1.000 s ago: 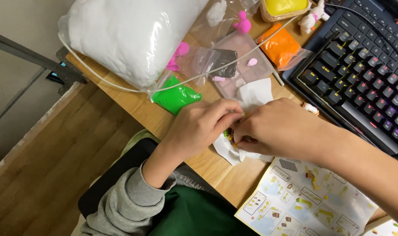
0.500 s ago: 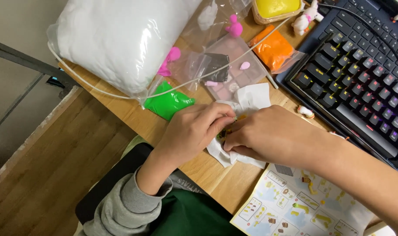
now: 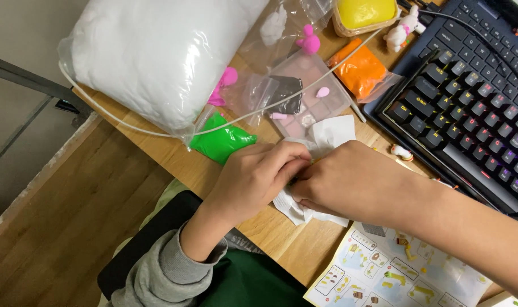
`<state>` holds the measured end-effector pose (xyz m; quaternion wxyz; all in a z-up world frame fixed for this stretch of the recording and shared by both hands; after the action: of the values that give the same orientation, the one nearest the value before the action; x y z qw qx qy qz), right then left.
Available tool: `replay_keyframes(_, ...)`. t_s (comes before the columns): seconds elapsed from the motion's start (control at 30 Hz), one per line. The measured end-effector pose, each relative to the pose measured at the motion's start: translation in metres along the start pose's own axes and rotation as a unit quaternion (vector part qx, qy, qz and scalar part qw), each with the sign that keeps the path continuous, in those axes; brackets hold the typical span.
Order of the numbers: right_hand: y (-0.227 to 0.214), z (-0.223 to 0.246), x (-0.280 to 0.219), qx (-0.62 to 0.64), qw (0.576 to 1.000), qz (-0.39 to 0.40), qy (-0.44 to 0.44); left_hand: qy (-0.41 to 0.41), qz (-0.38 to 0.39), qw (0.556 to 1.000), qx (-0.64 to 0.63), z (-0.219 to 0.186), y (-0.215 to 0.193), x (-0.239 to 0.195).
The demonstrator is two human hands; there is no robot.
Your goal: The person assembles a small Lego model by connecting various small plastic bricks. They follow an instruction manual placed on the desk, picking up pieces from a paper and a tray to build the structure.
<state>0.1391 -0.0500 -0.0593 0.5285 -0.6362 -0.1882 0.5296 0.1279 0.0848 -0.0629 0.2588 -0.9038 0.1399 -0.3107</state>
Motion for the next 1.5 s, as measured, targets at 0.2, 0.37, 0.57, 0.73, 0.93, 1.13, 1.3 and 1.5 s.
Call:
replay_keyframes(0.2,-0.002,-0.004,-0.008,0.057,0.998,-0.02,0.006,-0.004,0.009,1.0,-0.006,0.0,0.0,-0.001)
replay_keyframes(0.37,-0.007,-0.01,-0.029,0.135,0.983,-0.106,0.066,0.005,0.018,1.0,-0.004,-0.001,-0.003,0.0)
replay_keyframes(0.57,-0.001,0.0,-0.062,0.259,0.919,-0.177,0.239,0.028,0.028,0.999,0.001,-0.001,-0.002,-0.003)
replay_keyframes(0.73,0.003,0.025,-0.102,0.423,0.775,-0.375,0.282,0.052,-0.022,0.998,0.003,-0.021,-0.004,0.003)
replay_keyframes(0.93,0.047,0.056,-0.131,0.733,0.349,-0.553,0.186,0.058,-0.042,0.997,-0.011,-0.073,0.008,0.016)
replay_keyframes(1.13,0.054,0.099,-0.134,0.827,0.022,-0.529,-0.188,0.023,-0.018,0.986,-0.164,-0.13,0.028,0.015)
replay_keyframes(1.3,0.052,0.113,-0.138,0.806,0.063,-0.566,-0.161,0.014,0.002,0.976,-0.219,-0.149,0.033,0.011)
replay_keyframes(1.5,0.058,0.118,-0.153,0.712,0.168,-0.681,0.033,0.032,0.036,0.978,-0.205,-0.163,0.037,0.009)
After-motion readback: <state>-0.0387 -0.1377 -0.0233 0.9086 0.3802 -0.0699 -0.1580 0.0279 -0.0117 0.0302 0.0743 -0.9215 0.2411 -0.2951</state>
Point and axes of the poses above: each hand's wrist, its own x-axis towards the middle knuckle, its own y-axis out of the palm, z = x × y, the point moved 4 cm from there along x, towards the middle knuckle, and after that the axes turned 2 degrees about -x, right-handed, at the moved point
